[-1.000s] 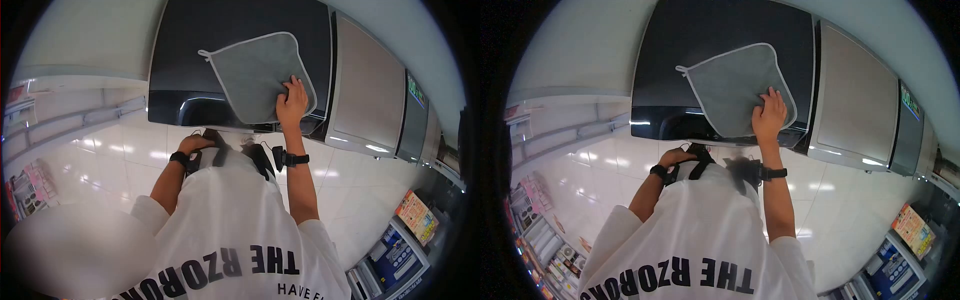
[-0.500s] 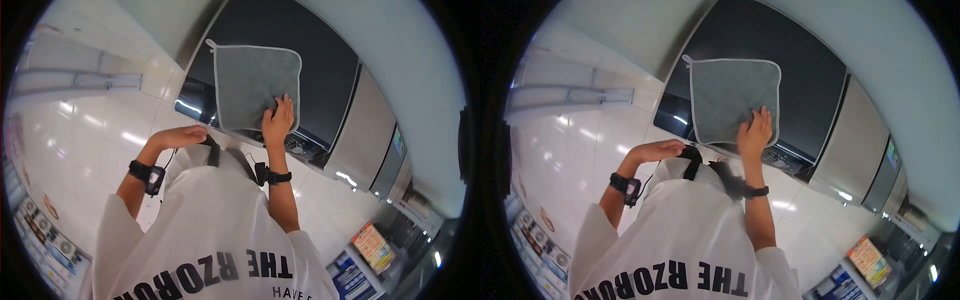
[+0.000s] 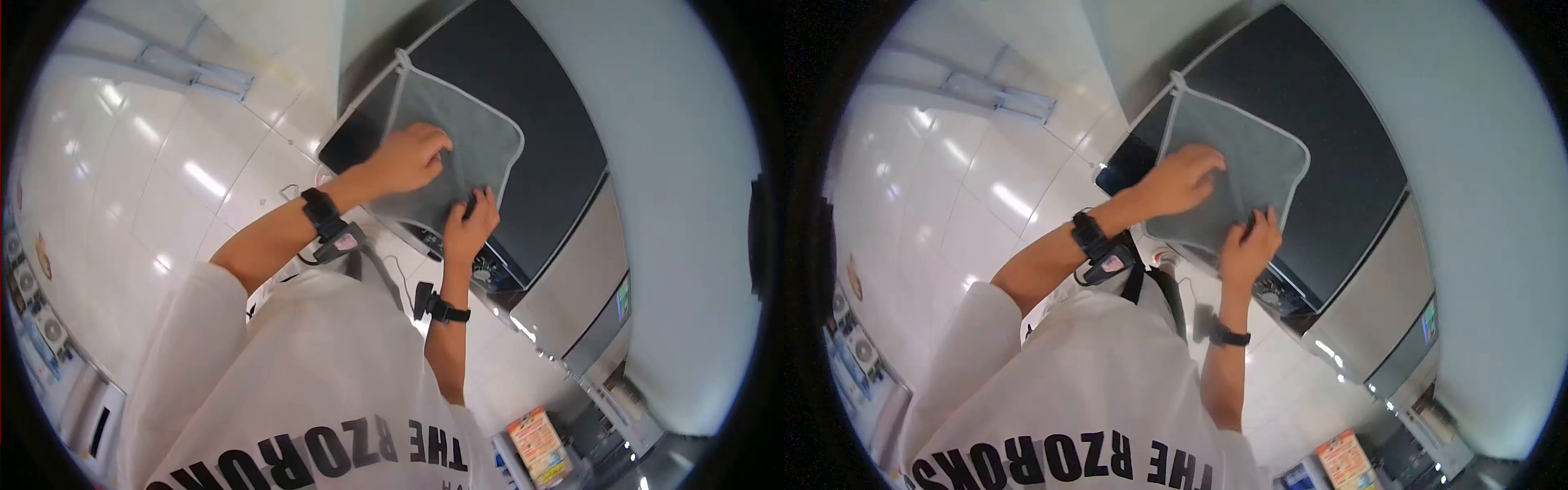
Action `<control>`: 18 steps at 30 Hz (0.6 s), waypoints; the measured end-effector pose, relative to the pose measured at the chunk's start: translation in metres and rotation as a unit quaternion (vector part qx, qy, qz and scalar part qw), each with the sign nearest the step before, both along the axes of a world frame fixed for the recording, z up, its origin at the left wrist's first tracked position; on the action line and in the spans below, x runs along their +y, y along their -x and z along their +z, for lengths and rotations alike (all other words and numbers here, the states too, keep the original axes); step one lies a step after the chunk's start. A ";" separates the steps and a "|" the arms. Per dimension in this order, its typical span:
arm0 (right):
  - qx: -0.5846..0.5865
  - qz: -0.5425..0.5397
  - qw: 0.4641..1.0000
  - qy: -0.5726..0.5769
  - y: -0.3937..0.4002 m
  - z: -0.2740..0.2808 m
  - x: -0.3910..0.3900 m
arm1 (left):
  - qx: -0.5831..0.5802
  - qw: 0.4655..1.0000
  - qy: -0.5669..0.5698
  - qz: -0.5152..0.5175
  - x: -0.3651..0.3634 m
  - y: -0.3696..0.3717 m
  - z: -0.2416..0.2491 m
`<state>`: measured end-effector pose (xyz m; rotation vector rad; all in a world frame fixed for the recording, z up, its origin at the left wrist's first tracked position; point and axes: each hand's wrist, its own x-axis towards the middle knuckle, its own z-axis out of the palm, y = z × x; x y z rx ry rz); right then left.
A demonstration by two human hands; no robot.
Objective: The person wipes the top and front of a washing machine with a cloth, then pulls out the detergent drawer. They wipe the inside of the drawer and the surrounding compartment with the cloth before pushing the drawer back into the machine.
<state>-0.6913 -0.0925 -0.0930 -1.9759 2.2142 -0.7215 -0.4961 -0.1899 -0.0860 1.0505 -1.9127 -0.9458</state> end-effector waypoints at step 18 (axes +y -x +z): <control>0.028 -0.116 0.992 0.034 0.117 -0.018 0.087 | -0.187 0.960 0.181 -0.107 0.079 0.104 -0.017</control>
